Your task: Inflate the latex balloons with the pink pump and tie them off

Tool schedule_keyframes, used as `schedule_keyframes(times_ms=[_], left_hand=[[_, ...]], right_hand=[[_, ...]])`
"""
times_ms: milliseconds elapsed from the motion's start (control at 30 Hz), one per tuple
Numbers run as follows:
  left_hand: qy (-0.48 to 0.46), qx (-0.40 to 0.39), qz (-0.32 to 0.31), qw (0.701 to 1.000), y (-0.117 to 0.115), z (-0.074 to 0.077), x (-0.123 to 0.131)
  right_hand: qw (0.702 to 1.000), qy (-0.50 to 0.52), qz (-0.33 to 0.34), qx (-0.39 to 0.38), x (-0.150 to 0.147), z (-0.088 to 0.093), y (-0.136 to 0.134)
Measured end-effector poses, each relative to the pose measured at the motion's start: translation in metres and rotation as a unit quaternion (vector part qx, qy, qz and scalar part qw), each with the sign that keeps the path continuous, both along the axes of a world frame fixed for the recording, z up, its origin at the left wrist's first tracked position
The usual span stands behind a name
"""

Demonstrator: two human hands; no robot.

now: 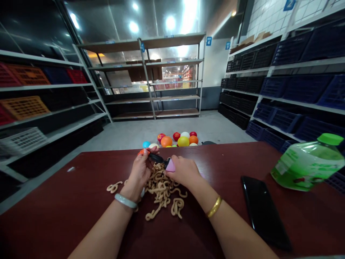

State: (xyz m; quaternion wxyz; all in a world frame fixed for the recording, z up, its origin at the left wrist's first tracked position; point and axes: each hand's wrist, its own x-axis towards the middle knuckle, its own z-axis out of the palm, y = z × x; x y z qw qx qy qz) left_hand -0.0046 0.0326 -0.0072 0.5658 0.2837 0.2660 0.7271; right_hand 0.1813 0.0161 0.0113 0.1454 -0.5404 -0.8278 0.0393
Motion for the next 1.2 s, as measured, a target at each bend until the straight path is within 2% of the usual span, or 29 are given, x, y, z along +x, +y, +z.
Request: schedule_keyframes(times_ms=[333,567,733,900,1067,1200], left_hand=[[0.013,0.002,-0.031,0.999,-0.007,0.001,0.011],[-0.022,0.029,-0.059,0.998,-0.014,0.006,0.021],[-0.054,0.003,-0.076,0.996,-0.017,0.013,0.021],[-0.048,0.02,-0.079,0.996,-0.02,0.015,0.022],[-0.068,0.023,-0.046,0.996,-0.015,0.019,0.017],[-0.103,0.008,0.021,0.994,-0.003,0.027,-0.016]], right_hand=[[1.0,0.021,0.01,0.016,0.003,-0.001,0.0],[0.999,0.036,0.008,0.014,-0.003,-0.002,-0.002],[1.0,0.012,0.008,0.025,-0.004,0.003,-0.006],[1.0,0.006,-0.004,0.015,-0.005,0.008,-0.01],[1.0,0.0,-0.003,-0.003,-0.006,0.007,-0.008],[1.0,-0.018,-0.001,-0.025,0.001,0.007,-0.002]])
